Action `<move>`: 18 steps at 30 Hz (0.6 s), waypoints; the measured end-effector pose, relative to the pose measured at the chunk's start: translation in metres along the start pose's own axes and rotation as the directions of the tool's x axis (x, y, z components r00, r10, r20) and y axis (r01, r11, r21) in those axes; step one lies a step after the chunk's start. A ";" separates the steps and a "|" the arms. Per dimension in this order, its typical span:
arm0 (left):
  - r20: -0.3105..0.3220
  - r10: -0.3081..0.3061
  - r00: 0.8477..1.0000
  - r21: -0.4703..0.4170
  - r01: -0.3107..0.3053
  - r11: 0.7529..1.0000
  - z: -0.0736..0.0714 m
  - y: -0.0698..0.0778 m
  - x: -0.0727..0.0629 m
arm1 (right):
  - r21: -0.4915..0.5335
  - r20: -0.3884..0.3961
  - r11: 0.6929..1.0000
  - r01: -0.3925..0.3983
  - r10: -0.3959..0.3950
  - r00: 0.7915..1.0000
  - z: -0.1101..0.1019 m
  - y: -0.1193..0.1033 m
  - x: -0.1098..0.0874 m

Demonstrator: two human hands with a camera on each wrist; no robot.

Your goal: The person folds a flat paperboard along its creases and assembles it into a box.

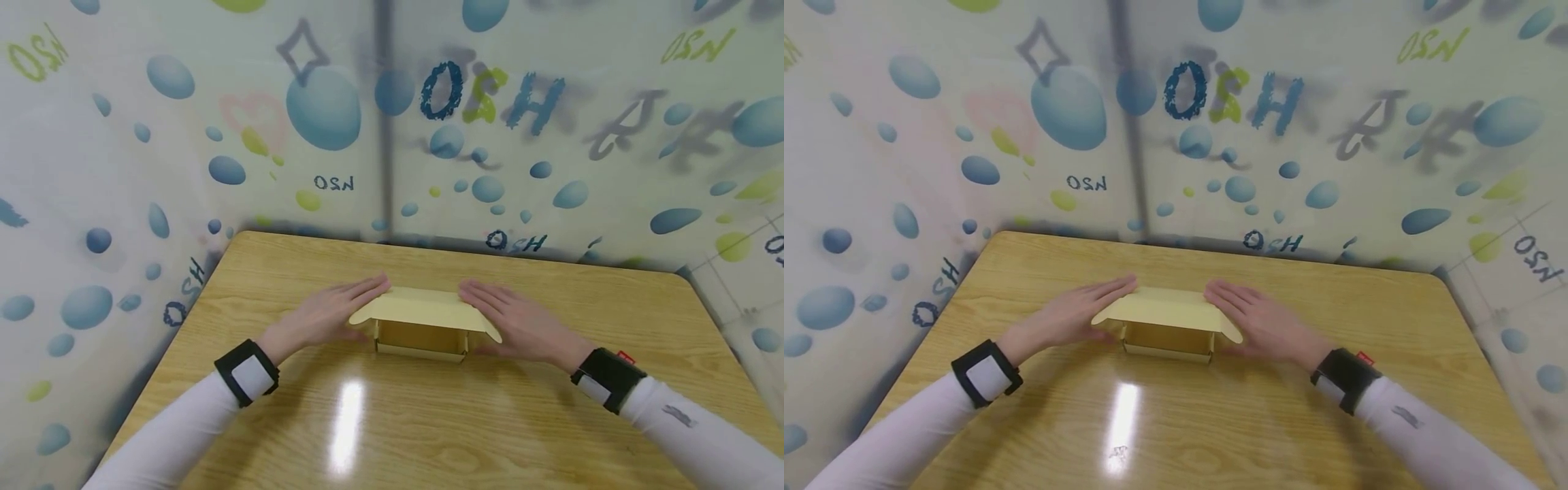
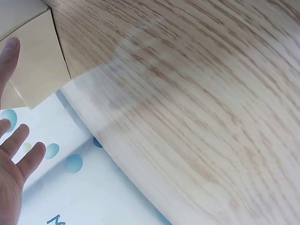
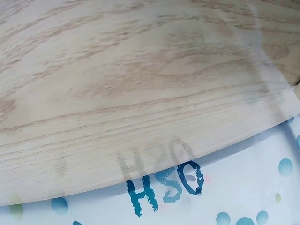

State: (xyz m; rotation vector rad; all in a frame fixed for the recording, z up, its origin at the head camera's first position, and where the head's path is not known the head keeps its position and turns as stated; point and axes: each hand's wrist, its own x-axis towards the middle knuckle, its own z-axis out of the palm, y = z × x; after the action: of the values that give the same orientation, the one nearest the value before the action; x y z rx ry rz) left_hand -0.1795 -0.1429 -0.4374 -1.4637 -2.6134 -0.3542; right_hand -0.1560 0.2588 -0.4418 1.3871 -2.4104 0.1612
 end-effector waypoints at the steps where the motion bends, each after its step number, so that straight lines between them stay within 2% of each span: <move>1: -0.006 0.000 1.000 -0.009 0.000 1.000 0.001 0.000 0.000 | 0.005 -0.006 1.000 0.001 -0.001 1.000 0.000 -0.001 0.001; 5: -0.012 -0.012 1.000 -0.060 0.011 0.998 0.003 0.002 0.002 | 0.032 -0.002 0.999 -0.008 0.008 1.000 0.001 -0.002 0.002; 11: 0.026 -0.059 0.998 -0.125 0.062 0.990 0.003 0.005 0.003 | 0.073 0.006 0.997 -0.027 0.027 1.000 0.003 -0.003 0.003; 18: 0.024 -0.061 0.998 -0.098 0.063 0.993 0.002 0.007 0.004 | 0.057 -0.008 0.998 -0.034 0.034 0.999 0.003 -0.004 0.004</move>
State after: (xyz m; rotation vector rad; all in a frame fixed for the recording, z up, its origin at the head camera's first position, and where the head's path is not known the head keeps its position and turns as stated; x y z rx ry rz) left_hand -0.1760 -0.1357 -0.4376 -1.4241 -2.6989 -0.4843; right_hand -0.1552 0.2523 -0.4433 1.3672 -2.4407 0.2459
